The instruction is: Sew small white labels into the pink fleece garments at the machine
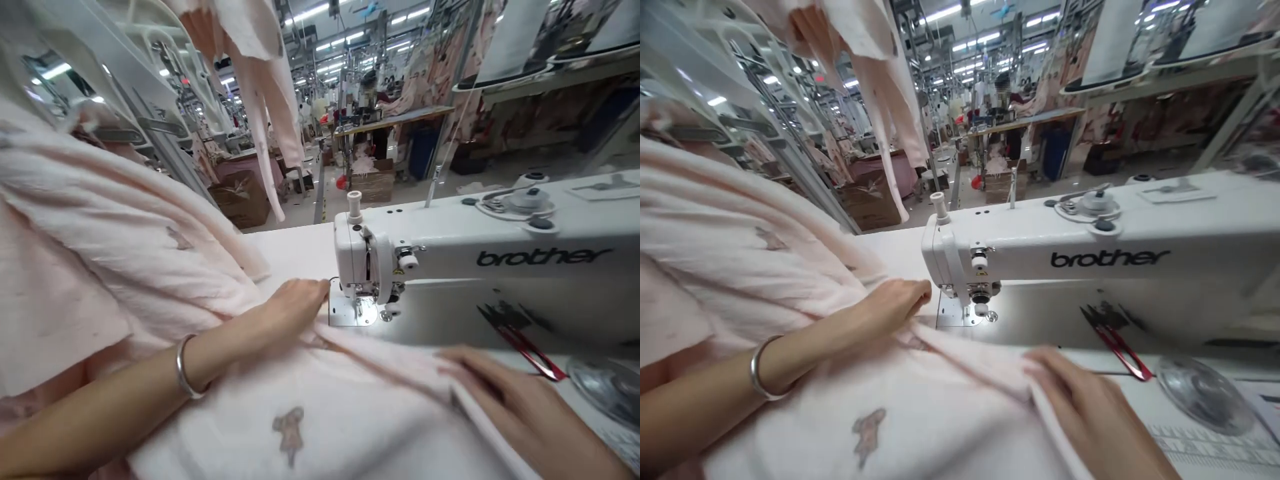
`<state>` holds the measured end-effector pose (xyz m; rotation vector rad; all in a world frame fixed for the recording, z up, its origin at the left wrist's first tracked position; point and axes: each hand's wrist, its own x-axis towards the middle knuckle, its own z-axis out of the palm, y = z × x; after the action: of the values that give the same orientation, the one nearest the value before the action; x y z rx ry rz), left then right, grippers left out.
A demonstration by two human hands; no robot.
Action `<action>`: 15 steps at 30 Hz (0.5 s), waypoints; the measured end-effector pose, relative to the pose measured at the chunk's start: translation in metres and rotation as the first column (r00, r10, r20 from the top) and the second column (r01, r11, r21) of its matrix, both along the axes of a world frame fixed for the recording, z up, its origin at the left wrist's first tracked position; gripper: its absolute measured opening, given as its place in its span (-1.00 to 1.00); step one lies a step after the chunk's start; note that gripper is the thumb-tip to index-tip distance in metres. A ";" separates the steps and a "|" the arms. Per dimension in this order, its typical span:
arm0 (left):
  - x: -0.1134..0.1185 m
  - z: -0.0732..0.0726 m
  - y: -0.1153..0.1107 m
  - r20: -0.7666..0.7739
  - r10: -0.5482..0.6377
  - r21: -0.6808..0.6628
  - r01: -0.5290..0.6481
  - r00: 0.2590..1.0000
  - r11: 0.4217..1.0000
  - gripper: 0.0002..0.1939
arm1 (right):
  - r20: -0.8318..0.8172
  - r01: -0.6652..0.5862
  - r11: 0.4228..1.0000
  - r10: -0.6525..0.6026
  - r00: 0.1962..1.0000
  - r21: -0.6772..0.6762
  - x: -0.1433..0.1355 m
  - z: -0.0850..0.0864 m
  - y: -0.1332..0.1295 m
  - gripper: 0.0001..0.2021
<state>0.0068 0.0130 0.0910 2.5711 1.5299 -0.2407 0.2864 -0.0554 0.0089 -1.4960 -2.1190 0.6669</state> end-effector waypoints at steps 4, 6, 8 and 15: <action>0.028 -0.010 -0.018 0.045 -0.049 -0.007 0.050 0.998 0.999 -0.77 | 0.296 0.038 0.836 -0.236 0.926 0.548 0.002 -0.015 0.010 -0.59; 0.037 -0.029 -0.037 0.057 -0.104 -0.033 0.106 0.993 0.994 -0.73 | 0.364 -0.140 0.747 -0.144 0.920 0.650 -0.013 -0.028 -0.004 -0.60; 0.040 -0.049 -0.053 -0.003 -0.098 -0.041 0.098 0.995 0.994 -0.60 | 0.394 -0.216 0.690 -0.109 0.913 0.691 -0.030 -0.038 -0.017 -0.62; 0.003 -0.076 -0.029 -0.093 0.218 -0.038 -0.222 0.971 0.974 -0.37 | 0.385 -0.181 0.798 -0.069 0.920 0.575 -0.053 -0.046 0.064 -0.63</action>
<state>0.0099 -0.0160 0.0146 2.3577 1.8002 -0.3651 0.2330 0.0087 -0.0372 -1.2579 -2.3506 -0.3282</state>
